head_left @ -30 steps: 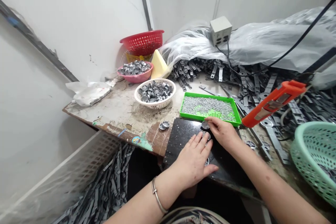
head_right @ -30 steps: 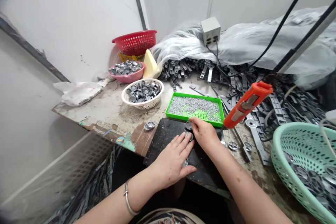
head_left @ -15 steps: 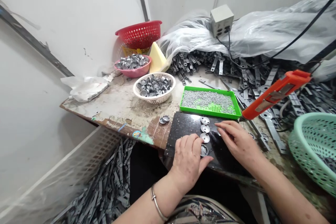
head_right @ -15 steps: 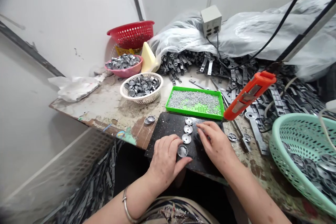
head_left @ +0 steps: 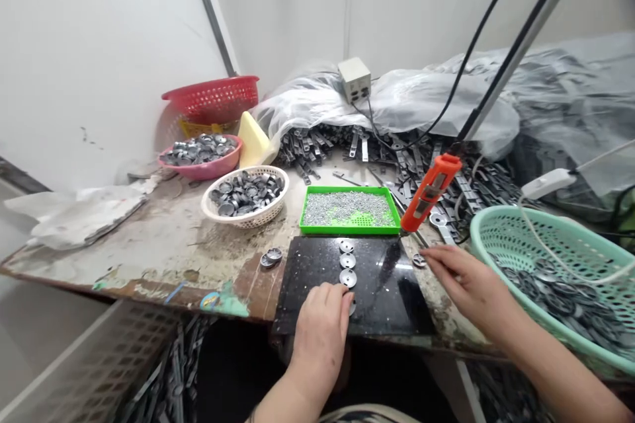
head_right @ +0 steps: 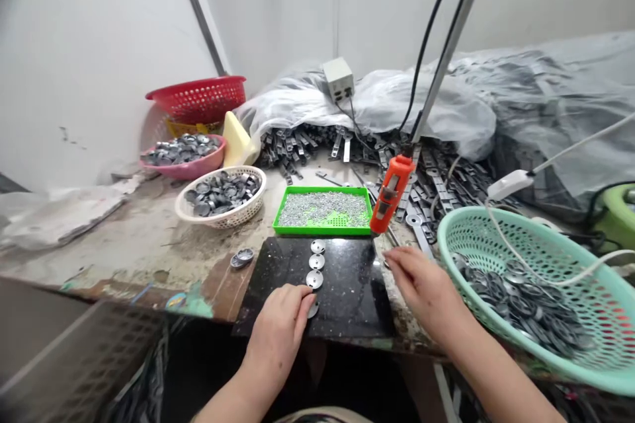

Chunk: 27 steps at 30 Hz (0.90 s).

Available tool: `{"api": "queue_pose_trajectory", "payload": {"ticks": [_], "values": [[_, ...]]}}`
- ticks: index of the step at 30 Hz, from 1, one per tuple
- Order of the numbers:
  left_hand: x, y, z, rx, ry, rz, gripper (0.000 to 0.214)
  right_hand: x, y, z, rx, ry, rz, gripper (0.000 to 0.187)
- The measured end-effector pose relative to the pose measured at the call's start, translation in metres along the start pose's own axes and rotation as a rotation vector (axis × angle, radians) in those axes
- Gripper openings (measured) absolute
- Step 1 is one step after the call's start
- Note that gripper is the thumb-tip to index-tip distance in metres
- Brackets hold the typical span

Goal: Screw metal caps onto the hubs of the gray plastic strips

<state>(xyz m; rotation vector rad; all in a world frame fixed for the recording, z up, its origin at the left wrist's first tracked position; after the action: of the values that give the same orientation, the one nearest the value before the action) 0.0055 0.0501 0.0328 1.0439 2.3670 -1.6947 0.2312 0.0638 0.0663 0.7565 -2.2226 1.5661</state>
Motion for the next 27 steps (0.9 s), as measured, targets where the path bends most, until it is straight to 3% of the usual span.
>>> {"api": "queue_pose_trajectory", "payload": {"ticks": [2,6,10,13,17,20,23,25,27], "values": [[-0.001,-0.002,-0.002,-0.046,-0.002,-0.066,0.016,-0.027,0.002,-0.017,-0.065,0.067,0.103,0.03],[0.002,-0.015,0.0,-0.19,0.013,-0.152,0.018,-0.07,0.026,-0.048,-0.144,0.199,0.185,0.031],[0.006,-0.028,0.007,-0.32,0.036,-0.208,0.019,-0.09,0.04,-0.063,-0.161,0.301,0.175,0.012],[0.007,-0.034,0.011,-0.383,0.058,-0.233,0.02,-0.093,0.033,-0.067,-0.181,0.357,0.103,0.01],[0.006,-0.036,0.013,-0.417,0.088,-0.209,0.02,-0.081,0.015,-0.049,-0.219,0.41,-0.081,0.013],[0.005,-0.036,0.014,-0.4,0.092,-0.167,0.018,-0.056,0.008,-0.014,-0.181,0.427,-0.273,0.026],[0.006,-0.033,0.016,-0.369,0.069,-0.138,0.018,-0.027,-0.005,0.029,-0.211,0.454,-0.495,0.027],[0.006,-0.031,0.017,-0.348,0.047,-0.127,0.02,-0.005,-0.031,0.053,-0.347,0.393,-0.35,0.026],[0.005,-0.028,0.018,-0.321,0.029,-0.123,0.022,0.024,-0.051,0.066,-0.462,0.237,-0.112,0.025]]}}
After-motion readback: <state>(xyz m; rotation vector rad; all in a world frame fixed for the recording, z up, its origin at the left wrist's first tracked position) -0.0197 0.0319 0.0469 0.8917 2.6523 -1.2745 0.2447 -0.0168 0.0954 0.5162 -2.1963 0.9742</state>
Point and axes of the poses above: each hand's wrist, its own z-axis away from the middle knuckle, its own y-axis out of the palm, x = y × z, the point moved 9 cm from there along -z, towards the middle knuckle, and after that the axes turned 2 degrees about y, right-handed, at the moved point
